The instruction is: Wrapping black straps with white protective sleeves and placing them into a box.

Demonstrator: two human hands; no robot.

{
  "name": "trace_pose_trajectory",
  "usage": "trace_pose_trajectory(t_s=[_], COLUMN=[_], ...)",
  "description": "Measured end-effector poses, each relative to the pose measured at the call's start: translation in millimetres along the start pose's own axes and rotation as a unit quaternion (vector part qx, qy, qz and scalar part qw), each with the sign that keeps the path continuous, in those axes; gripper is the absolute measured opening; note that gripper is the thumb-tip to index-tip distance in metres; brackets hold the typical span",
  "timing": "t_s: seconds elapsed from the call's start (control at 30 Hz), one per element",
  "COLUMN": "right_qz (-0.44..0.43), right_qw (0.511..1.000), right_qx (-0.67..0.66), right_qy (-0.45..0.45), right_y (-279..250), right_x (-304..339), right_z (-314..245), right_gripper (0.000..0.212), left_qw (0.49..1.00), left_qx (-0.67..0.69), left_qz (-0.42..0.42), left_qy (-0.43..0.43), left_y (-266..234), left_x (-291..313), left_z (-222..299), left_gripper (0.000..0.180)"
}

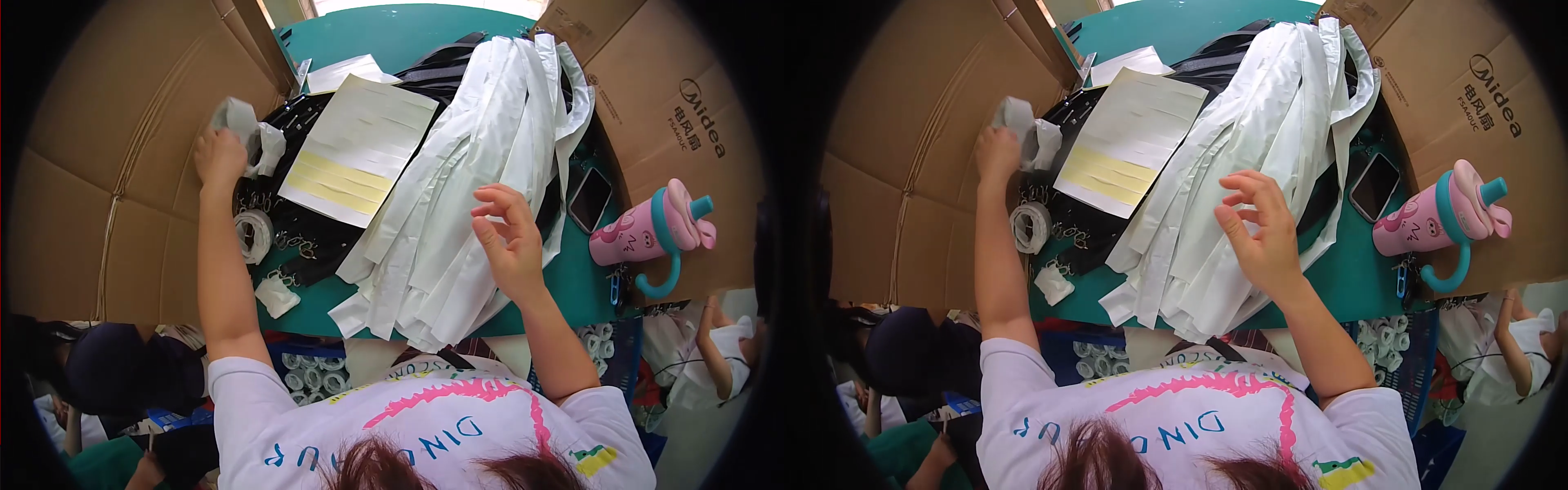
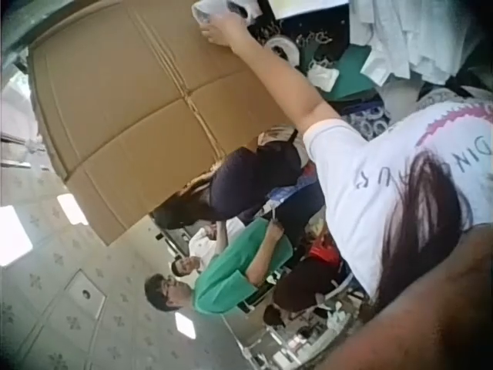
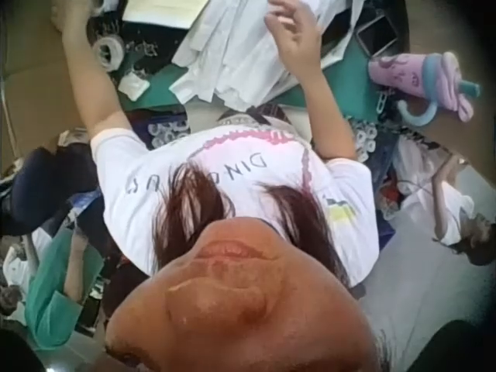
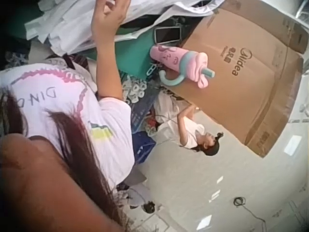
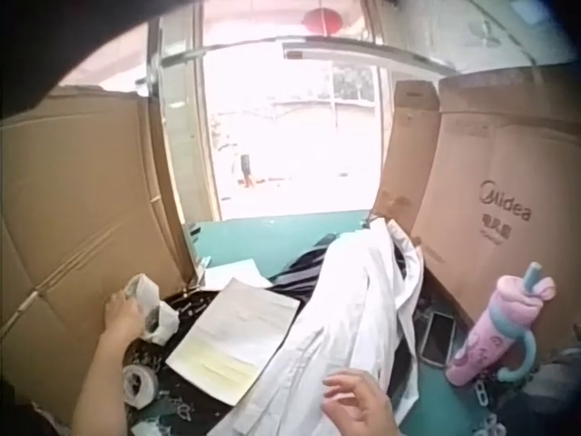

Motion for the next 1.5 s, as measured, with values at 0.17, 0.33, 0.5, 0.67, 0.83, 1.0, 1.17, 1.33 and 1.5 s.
trace_pose_trajectory(t_s=[0.17,0.33,0.5,0.67,0.83,1.0,1.17,1.33,1.5], right_qz=[-0.012,0.019,0.039,0.050,-0.060,-0.039,-0.044,0.008,-0.037], right_qw=[1.000,0.998,0.995,0.987,0.925,0.944,0.906,0.872,0.844], right_qx=[0.020,0.055,0.076,0.122,0.328,0.250,-0.235,-0.381,-0.417], right_qy=[-0.008,0.015,0.053,0.089,0.184,0.212,0.350,0.308,0.337], right_y=[-5.3,-21.0,-35.9,-50.8,-73.1,-79.9,-79.9,-94.7,-95.1], right_x=[-1.4,1.1,5.8,15.1,29.0,36.2,44.4,29.6,27.4], right_z=[5.1,25.8,42.2,51.5,84.1,92.7,121.6,104.3,94.4], right_gripper=[0.020,0.016,0.016,0.017,0.036,0.035,0.031,0.032,0.035], left_qw=[0.988,0.864,0.818,0.860,0.796,0.717,0.654,0.650,0.639], left_qx=[0.122,0.461,0.468,0.441,0.387,0.356,0.396,0.402,0.421], left_qz=[0.095,-0.120,-0.279,-0.184,-0.106,-0.071,-0.006,0.040,0.065], left_qy=[0.026,0.162,0.183,0.179,0.454,0.596,0.645,0.643,0.640], left_y=[-8.3,-48.0,-49.9,-65.0,-100.3,-103.3,-131.1,-149.1,-141.0], left_x=[11.9,83.5,172.8,210.2,243.4,254.0,258.6,262.6,264.7], left_z=[24.6,132.1,209.2,236.0,287.7,319.8,333.4,355.0,360.4], left_gripper=[0.026,0.027,0.033,0.045,0.053,0.048,0.042,0.028,0.033])
Point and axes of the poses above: each hand's wrist, its own x-axis away from the middle knuckle, its own y-axis out of the palm, z = x × y, the point moved 6 cm from there along -x, towards the middle knuckle, and after that the axes turned 8 degrees about x, right-handed, at the moved point
